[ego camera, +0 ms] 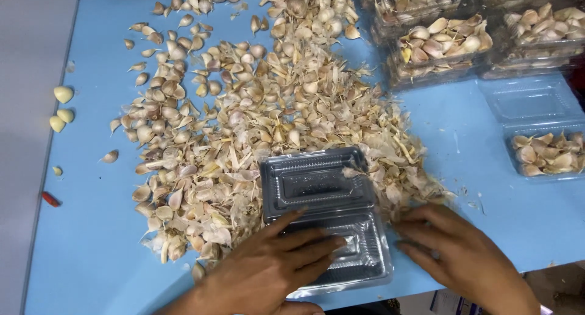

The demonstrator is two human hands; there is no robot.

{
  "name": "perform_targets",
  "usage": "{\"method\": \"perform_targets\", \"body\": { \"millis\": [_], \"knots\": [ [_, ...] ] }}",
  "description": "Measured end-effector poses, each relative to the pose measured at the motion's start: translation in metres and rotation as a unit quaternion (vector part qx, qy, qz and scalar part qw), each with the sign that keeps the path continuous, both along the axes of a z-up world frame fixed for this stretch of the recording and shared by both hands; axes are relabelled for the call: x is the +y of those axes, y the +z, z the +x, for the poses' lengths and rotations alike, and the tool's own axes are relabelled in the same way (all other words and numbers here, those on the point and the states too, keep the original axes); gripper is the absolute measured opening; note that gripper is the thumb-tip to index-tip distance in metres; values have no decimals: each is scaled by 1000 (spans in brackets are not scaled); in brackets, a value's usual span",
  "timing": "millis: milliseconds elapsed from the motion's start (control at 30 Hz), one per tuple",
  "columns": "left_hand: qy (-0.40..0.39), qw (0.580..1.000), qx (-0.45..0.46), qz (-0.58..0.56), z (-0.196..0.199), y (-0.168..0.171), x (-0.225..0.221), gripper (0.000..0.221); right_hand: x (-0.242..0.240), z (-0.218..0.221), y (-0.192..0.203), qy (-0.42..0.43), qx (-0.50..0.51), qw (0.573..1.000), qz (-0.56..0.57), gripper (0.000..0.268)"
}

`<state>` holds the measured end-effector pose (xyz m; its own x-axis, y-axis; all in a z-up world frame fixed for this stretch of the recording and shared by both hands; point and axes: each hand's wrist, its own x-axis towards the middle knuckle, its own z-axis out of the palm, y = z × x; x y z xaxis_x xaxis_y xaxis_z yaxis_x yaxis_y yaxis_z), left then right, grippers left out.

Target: The person sorts garlic cloves from a large pile on a table and places them into small plastic containers.

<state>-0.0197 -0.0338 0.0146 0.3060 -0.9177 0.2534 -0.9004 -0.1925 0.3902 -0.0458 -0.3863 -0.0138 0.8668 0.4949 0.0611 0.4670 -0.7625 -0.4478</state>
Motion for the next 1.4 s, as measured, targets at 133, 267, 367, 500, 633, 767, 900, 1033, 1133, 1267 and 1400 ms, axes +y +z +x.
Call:
{"method": "perform_targets", "body": {
  "millis": [133,267,367,500,633,767,900,1033,1133,1267,1400],
  "knots": [
    [6,1000,-14,-24,2,-3,1,79,1,-10,-7,-31,-16,999,-12,32],
    [11,998,17,-57,2,-4,0,75,3,-8,-9,-43,-33,998,-18,28],
    [15,997,33,-68,4,-4,0,76,10,-1,-6,8,-117,993,-3,24],
    [12,996,31,-84,5,-6,1,66,8,1,-19,15,-188,979,-72,20],
    [15,995,25,-96,7,-9,2,64,-2,1,-25,23,-251,964,-85,22],
    [10,994,33,-104,8,-8,3,64,-4,-5,-15,1,-231,973,-8,29],
    [16,994,37,-104,8,-8,3,62,12,-13,0,-162,-124,962,180,30],
    [17,995,34,-92,8,-11,3,61,27,-9,7,-240,-115,919,292,26],
    [18,995,36,-89,8,-9,2,61,30,-7,3,-289,-100,881,361,26],
    [15,995,29,-92,7,-10,2,58,31,1,-1,-275,-99,872,394,22],
    [19,995,36,-92,8,-11,2,59,38,7,1,-241,-83,887,386,32]
  ]
}}
